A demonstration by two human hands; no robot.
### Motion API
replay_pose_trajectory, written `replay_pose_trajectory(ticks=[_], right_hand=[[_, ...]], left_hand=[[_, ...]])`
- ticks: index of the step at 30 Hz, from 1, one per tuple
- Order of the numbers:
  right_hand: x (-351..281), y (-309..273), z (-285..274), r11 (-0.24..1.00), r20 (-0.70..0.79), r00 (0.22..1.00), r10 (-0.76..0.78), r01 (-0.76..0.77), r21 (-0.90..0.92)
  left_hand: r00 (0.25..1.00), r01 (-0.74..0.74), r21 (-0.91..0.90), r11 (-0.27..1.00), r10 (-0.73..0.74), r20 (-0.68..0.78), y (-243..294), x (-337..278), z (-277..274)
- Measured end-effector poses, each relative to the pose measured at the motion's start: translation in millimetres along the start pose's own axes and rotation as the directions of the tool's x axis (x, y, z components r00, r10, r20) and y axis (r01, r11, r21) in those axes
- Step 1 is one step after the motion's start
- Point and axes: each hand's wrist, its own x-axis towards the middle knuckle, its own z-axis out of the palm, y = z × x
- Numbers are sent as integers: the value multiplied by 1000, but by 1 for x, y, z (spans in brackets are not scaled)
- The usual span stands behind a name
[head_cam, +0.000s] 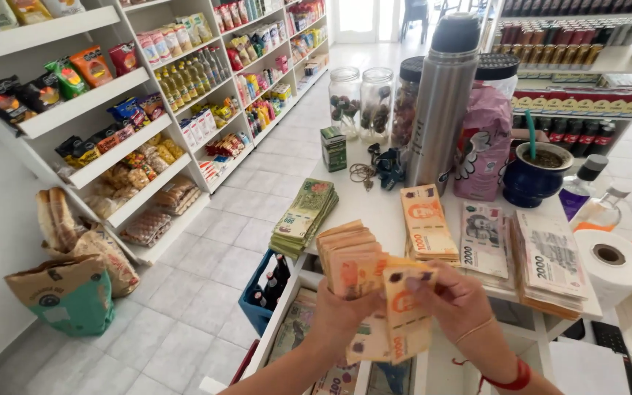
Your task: Counting and organizing stacks of Argentine Peso banknotes at a checkout counter and placing them into a cash drawer.
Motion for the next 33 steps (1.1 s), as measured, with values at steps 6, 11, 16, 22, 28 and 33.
replay_pose_trajectory(ticks=[6,11,16,22,28,33], right_hand=[[53,-134,-43,876,-313,921,231,-337,-345],[128,-115,-26,775,-171,903,393,-426,-467],[184,16,-25,633,-112,944,309,-293,-717],[150,-14,-18,-10,-119,915,-385,-133,-991],[39,-98,21,731,65,881,470,-347,-587],[24,-26,23,959,139,988,-67,103,-265]], left_hand=[[956,204,-470,859,-278,-93,16,-3,6],[949,248,-351,903,-299,-99,17,3,7],[948,263,-138,955,-282,-146,4,13,1],[976,192,-135,972,-203,-73,-3,16,-1],[1000,1,-266,964,-3,-10,-4,15,-1],[994,-30,-161,987,47,101,-16,18,-3]])
